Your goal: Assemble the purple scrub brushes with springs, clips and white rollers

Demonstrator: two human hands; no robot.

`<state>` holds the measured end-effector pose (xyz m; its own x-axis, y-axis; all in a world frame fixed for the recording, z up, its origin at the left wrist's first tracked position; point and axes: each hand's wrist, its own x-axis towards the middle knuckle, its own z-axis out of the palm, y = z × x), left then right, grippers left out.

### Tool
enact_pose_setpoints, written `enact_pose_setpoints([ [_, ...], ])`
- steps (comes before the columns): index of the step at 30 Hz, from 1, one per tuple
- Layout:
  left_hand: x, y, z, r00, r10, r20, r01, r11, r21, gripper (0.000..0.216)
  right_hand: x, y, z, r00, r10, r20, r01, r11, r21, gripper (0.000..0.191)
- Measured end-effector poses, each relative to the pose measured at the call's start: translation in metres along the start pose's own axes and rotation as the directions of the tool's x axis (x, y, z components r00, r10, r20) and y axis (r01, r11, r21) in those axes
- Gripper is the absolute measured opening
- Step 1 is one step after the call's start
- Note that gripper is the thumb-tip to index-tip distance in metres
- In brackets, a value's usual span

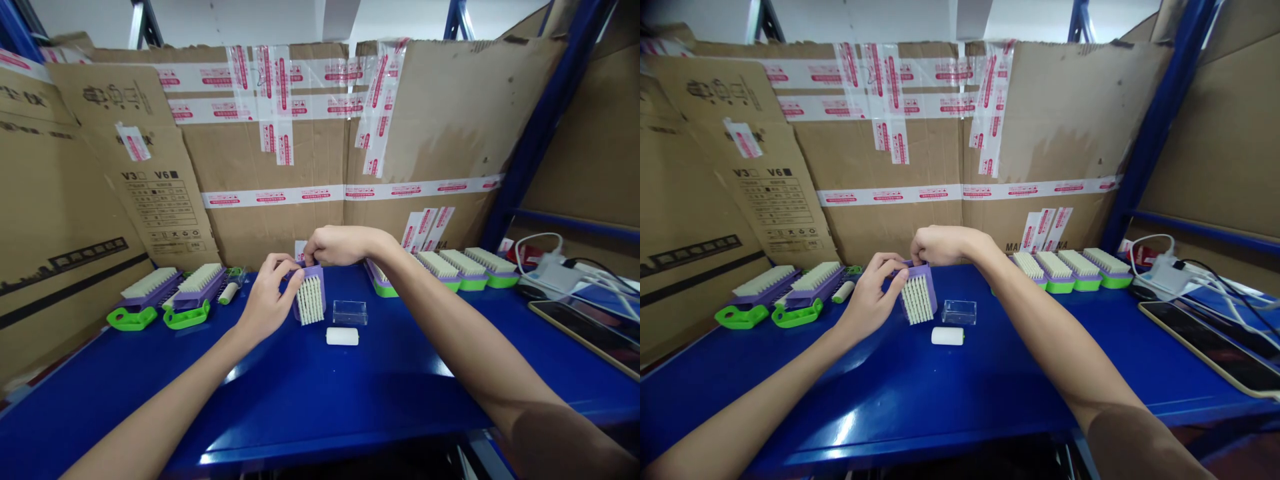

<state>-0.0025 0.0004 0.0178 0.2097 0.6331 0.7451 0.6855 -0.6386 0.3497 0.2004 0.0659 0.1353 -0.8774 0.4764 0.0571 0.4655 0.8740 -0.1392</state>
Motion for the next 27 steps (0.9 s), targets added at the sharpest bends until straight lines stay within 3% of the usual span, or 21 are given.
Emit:
enact_pose_setpoints([
  [10, 0.001, -0.001, -0.004, 0.996, -0.024, 0.085, 0.024, 1.0, -0.008, 0.03, -0.002, -0.001, -0.001, 1.0, 0.021, 0.005, -0.021, 1.0, 0.023, 0.032],
  [22, 0.008, -0.009, -0.013, 0.999, 0.012, 0.032, -0.013, 1.0, 0.02, 0.043, -0.005, 0.002, -0.004, 1.0, -0.019, -0.02, 0.02, 0.996, 0.082, 0.028],
  [27, 0.009, -0.014, -0.017, 0.996, 0.06, 0.069, -0.065, 0.996, 0.069, 0.046, -0.003, 0.0, -0.002, 0.999, -0.051, -0.017, 0.053, 0.995, 0.083, 0.026],
])
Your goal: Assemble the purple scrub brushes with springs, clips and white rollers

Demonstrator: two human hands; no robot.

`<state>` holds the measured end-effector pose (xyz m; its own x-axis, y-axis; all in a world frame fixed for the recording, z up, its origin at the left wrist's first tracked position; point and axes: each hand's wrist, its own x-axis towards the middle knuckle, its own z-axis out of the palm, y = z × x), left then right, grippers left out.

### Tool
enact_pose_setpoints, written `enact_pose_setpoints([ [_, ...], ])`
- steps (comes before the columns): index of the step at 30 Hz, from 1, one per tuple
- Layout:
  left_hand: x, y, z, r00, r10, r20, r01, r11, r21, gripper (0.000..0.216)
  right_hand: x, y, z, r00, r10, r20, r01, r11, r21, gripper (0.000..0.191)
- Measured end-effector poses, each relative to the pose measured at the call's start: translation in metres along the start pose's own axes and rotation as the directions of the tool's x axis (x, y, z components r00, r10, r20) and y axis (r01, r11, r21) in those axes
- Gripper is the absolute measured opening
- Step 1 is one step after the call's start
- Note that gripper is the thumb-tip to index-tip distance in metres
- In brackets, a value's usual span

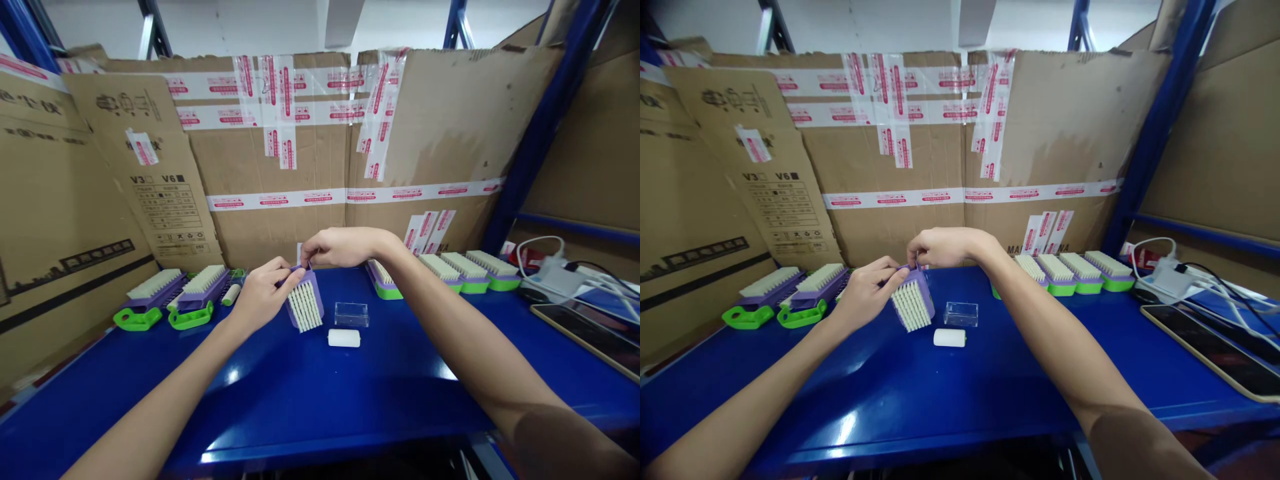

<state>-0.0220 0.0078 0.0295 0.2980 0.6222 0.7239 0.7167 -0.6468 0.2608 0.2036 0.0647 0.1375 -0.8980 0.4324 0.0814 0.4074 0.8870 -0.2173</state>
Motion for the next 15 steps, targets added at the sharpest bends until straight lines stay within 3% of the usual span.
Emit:
enact_pose_setpoints([
  [9, 0.0, -0.001, -0.002, 0.995, 0.103, -0.004, -0.103, 0.994, 0.025, 0.044, 0.002, -0.007, 0.004, 1.0, -0.002, 0.0, 0.002, 1.0, -0.006, 0.02],
  [12, 0.0, -0.001, -0.002, 0.994, 0.112, 0.003, -0.112, 0.994, 0.011, 0.045, -0.001, -0.006, 0.013, 0.997, -0.034, -0.071, 0.033, 0.999, -0.016, 0.019],
  [15, 0.001, -0.001, -0.004, 0.992, 0.129, 0.008, -0.129, 0.992, 0.001, 0.046, -0.011, -0.006, 0.034, 0.968, -0.097, -0.232, 0.09, 0.995, -0.039, 0.021],
])
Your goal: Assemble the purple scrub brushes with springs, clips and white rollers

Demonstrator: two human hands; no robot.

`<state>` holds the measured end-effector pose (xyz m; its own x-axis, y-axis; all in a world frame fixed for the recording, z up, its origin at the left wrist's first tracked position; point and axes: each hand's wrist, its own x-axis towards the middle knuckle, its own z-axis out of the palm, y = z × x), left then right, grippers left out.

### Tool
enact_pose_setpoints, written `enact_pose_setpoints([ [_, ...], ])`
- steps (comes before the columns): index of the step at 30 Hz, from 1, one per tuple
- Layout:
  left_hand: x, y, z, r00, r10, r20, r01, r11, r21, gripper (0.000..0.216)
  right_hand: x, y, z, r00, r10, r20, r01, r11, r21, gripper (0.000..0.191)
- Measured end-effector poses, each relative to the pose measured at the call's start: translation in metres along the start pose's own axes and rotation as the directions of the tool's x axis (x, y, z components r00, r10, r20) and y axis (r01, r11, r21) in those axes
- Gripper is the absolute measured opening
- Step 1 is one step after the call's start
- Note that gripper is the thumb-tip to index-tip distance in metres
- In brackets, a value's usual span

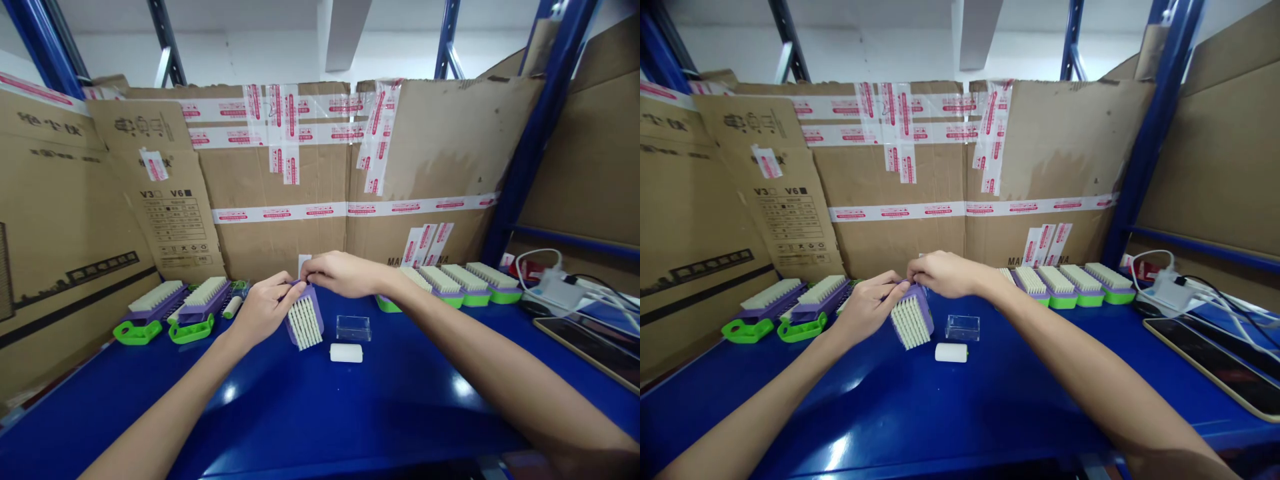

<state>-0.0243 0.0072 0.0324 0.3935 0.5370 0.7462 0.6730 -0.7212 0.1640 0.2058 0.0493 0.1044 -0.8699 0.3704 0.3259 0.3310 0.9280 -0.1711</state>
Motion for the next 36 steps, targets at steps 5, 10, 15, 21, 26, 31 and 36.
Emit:
enact_pose_setpoints([
  [5, 0.0, 0.001, 0.001, 1.0, 0.004, 0.0, -0.004, 1.0, -0.023, 0.046, -0.043, -0.004, 0.044, 0.954, 0.004, -0.3, 0.012, 0.999, 0.052, 0.038],
  [10, -0.003, -0.001, 0.005, 1.0, -0.018, -0.024, 0.016, 0.996, -0.085, 0.045, -0.077, 0.007, 0.078, 0.852, -0.087, -0.516, -0.02, 0.98, -0.199, 0.023],
  [15, -0.004, 0.001, 0.007, 0.999, -0.023, -0.033, 0.02, 0.997, -0.076, 0.038, -0.083, 0.015, 0.09, 0.825, -0.105, -0.555, -0.053, 0.964, -0.26, 0.022],
  [21, -0.008, 0.006, 0.009, 1.0, -0.028, 0.01, 0.028, 0.997, -0.066, 0.025, -0.081, 0.01, 0.095, 0.867, -0.011, -0.499, -0.087, 0.981, -0.173, 0.023],
  [26, -0.013, 0.003, 0.012, 0.998, -0.066, 0.006, 0.066, 0.997, -0.045, 0.026, -0.082, 0.007, 0.091, 0.864, 0.065, -0.499, -0.109, 0.992, -0.059, 0.026],
  [31, -0.015, -0.001, 0.015, 0.998, -0.049, 0.046, 0.052, 0.996, -0.079, 0.043, -0.082, 0.001, 0.088, 0.86, 0.085, -0.503, -0.109, 0.994, -0.02, 0.028],
  [36, -0.015, -0.002, 0.02, 0.998, -0.03, 0.063, 0.036, 0.995, -0.094, 0.062, -0.081, -0.002, 0.087, 0.858, 0.097, -0.504, -0.117, 0.993, -0.009, 0.031],
])
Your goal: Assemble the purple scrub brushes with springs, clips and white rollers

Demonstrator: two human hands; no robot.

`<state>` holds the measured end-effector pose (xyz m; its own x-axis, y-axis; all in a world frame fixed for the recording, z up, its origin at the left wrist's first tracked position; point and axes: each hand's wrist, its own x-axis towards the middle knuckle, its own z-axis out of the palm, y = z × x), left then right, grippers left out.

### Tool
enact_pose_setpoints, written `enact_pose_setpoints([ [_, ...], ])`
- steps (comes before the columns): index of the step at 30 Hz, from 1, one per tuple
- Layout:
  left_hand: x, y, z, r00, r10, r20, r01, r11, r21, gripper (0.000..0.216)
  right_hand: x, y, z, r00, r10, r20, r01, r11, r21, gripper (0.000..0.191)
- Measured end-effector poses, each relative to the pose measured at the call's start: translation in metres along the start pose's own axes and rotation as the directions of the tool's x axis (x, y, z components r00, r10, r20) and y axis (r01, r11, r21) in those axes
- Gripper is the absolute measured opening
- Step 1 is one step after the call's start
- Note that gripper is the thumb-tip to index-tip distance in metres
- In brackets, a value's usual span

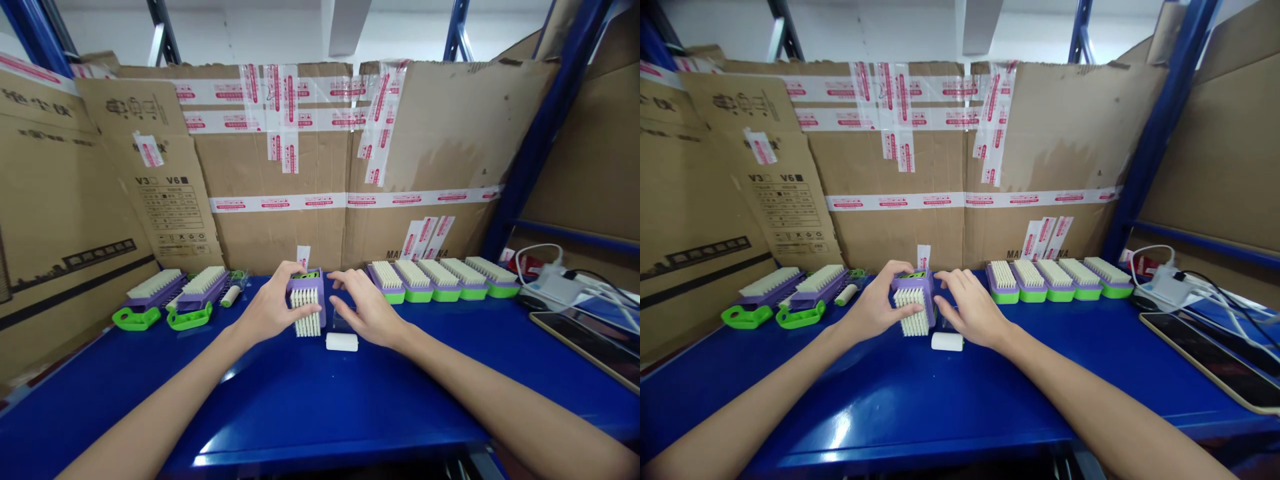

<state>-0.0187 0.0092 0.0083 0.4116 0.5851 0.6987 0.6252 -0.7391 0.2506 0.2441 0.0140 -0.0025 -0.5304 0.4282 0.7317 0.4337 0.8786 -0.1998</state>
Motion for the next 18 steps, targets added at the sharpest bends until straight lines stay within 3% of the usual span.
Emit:
enact_pose_setpoints([
  [18, 0.0055, 0.0104, -0.0064, 0.999, 0.009, -0.038, -0.008, 1.0, 0.026, 0.034, 0.0, -0.0001, 0.003, 1.0, 0.015, 0.002, -0.015, 1.0, 0.02, 0.039],
])
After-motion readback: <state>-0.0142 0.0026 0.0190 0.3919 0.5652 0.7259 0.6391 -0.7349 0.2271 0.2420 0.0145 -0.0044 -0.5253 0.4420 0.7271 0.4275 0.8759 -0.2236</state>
